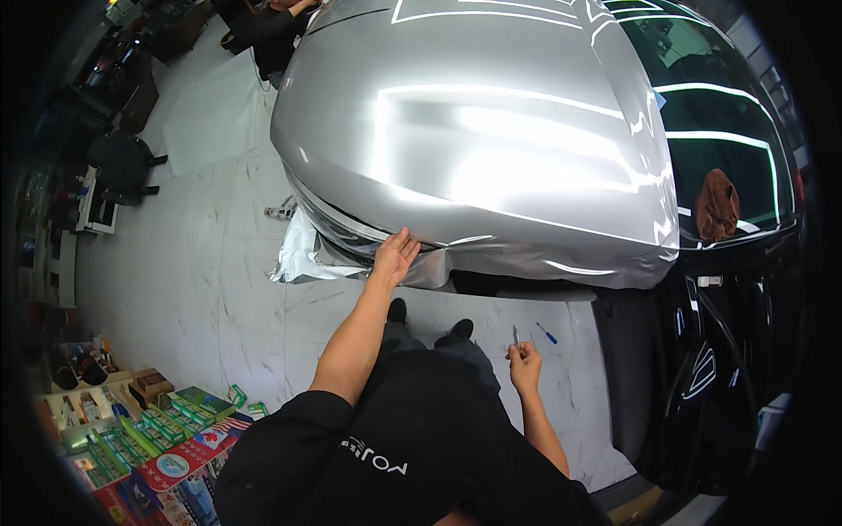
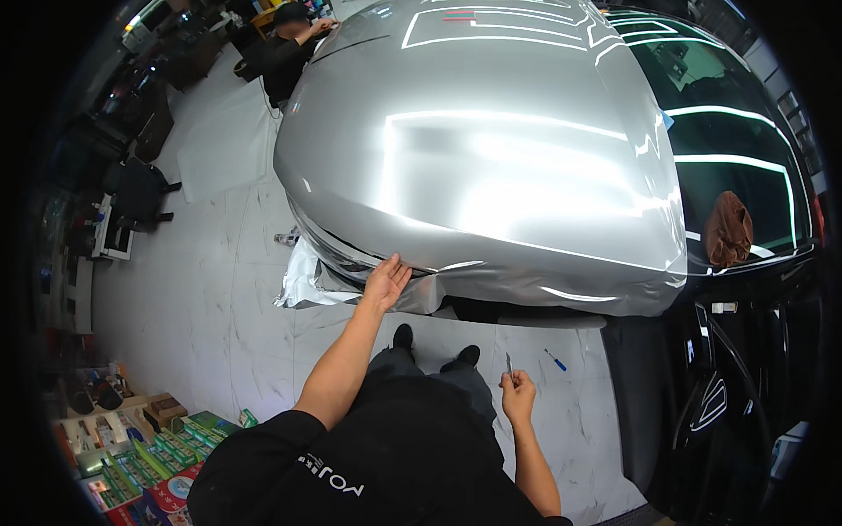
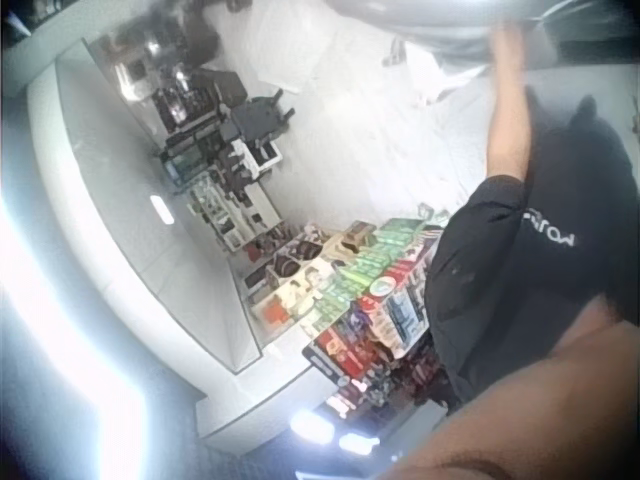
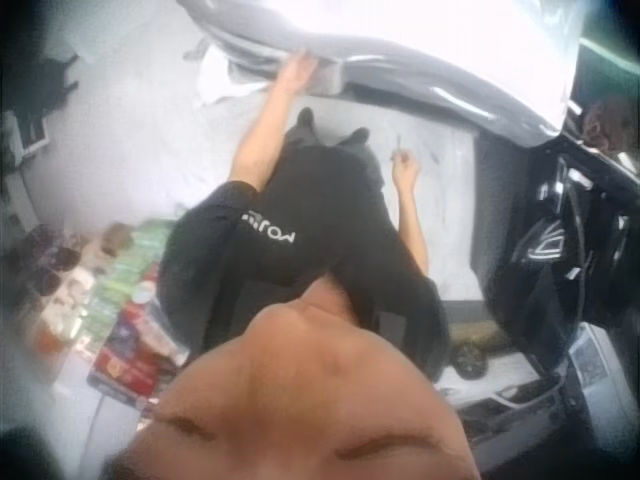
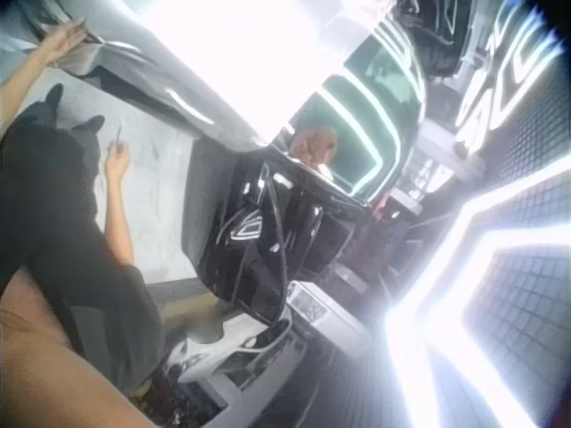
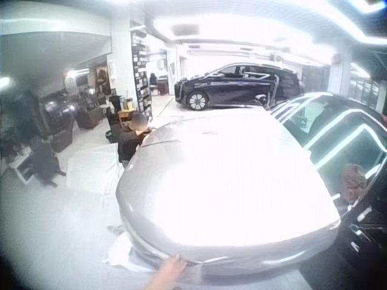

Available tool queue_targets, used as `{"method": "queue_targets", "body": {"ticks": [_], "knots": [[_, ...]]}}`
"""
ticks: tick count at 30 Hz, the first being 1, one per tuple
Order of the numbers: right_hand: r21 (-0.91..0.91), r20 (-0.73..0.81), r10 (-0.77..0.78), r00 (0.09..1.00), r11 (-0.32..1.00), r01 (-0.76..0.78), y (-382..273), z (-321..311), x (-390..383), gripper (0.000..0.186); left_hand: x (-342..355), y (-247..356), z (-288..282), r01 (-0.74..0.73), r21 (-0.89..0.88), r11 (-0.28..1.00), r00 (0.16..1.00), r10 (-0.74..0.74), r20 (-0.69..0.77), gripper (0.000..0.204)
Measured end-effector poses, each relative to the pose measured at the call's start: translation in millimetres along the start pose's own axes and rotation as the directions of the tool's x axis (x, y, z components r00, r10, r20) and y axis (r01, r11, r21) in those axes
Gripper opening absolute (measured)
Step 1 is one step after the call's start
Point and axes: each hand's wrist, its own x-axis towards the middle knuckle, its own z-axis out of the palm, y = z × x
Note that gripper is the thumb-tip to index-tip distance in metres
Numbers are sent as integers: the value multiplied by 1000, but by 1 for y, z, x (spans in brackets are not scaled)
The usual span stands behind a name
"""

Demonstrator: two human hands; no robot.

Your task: The person applies a silver vinyl wrap to the front hood and bumper of a car. They smooth the material with their hands, tuck edges into crevices, and use a knife to trim excess wrap along the contours of the hood and grille.

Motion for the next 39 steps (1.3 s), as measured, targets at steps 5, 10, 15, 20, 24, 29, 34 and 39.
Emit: {"method": "queue_targets", "body": {"ticks": [5, 10, 15, 20, 24, 29, 34, 39], "knots": [[38, -79, 61, 995, 998, -58, -6, 36, -11, 18, 10, -1, -8, 7, 54, 999, 1000, -8, 31, 22], [47, -100, 71, 992, 997, -67, -15, 69, -27, 17, 9, 0, -12, 10, 33, 999, 999, -12, 46, 21], [63, -127, 75, 989, 996, -67, -16, 98, -43, 16, 10, 10, -13, 44, 10, 999, 993, -45, 108, 18], [17, -123, 97, 988, 995, -96, -9, 109, -51, 16, 10, 16, -14, 61, 28, 998, 984, -65, 163, 20], [1, -128, 103, 986, 995, -104, -8, 111, -56, 16, 11, 21, -17, 41, 122, 992, 975, -67, 211, 26], [-5, -143, 116, 983, 993, -118, 6, 111, -59, 18, 12, 24, -16, 6, 221, 975, 973, -57, 225, 31], [-12, -151, 104, 983, 994, -107, 6, 114, -60, 19, 14, 24, -19, -6, 227, 974, 972, -48, 230, 31], [-40, -151, 128, 980, 990, -136, 3, 112, -59, 18, 10, 23, -16, -20, 225, 974, 977, -28, 210, 27]]}}
